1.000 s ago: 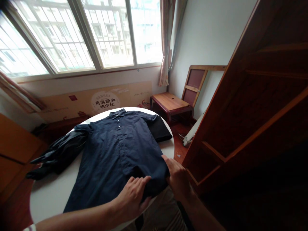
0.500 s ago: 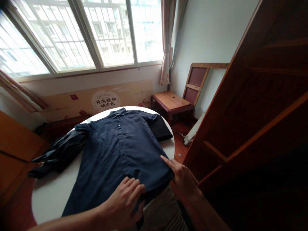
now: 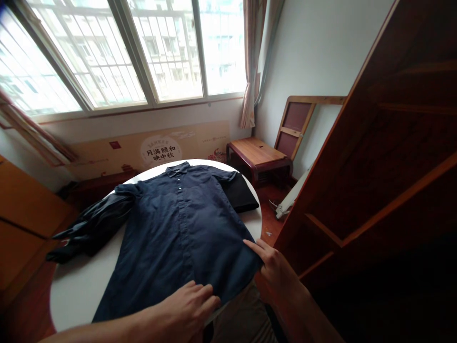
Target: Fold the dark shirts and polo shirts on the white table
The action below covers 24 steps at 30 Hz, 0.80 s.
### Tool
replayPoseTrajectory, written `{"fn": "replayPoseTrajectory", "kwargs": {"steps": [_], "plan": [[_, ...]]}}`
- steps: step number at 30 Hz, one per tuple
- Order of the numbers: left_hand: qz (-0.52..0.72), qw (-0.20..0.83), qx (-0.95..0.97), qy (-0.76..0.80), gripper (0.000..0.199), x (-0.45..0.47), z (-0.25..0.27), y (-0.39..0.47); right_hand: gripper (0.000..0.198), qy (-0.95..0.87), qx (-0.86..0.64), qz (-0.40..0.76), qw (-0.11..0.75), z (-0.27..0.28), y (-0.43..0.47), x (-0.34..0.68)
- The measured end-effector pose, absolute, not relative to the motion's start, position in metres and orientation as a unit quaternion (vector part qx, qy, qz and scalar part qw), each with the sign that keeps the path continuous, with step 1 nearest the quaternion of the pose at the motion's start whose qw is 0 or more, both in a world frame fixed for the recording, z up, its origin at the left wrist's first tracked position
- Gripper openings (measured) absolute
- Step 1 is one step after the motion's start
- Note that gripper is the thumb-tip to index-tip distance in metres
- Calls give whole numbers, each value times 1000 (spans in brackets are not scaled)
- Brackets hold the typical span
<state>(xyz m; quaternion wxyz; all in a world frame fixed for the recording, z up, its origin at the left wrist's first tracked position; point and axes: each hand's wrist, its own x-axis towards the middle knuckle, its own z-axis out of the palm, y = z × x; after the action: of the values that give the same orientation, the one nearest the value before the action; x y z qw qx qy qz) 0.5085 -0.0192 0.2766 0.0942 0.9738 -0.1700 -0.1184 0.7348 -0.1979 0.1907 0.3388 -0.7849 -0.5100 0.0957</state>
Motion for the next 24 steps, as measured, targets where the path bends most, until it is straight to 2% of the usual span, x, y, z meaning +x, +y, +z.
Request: {"fn": "replayPoseTrajectory", "kwargs": {"steps": [3,6,9,11,15,19,24], "plan": [[-82,151,973,-156,26,531,289,1,68,-517,-794,133,290,204,-208,738],[24,136,989,-54,22,572,280,40,67,-546,-771,168,281,222,-222,753],[87,87,991,56,34,610,251,81,46,-531,-774,137,316,245,-212,785],[79,83,989,92,47,622,228,100,32,-489,-786,119,359,263,-182,813],[44,103,989,97,61,623,199,112,27,-337,-815,150,447,293,-84,864],[51,103,989,92,64,620,194,110,33,-306,-851,123,410,305,1,894],[62,116,987,91,66,621,195,111,36,-274,-898,87,332,302,63,916]]}}
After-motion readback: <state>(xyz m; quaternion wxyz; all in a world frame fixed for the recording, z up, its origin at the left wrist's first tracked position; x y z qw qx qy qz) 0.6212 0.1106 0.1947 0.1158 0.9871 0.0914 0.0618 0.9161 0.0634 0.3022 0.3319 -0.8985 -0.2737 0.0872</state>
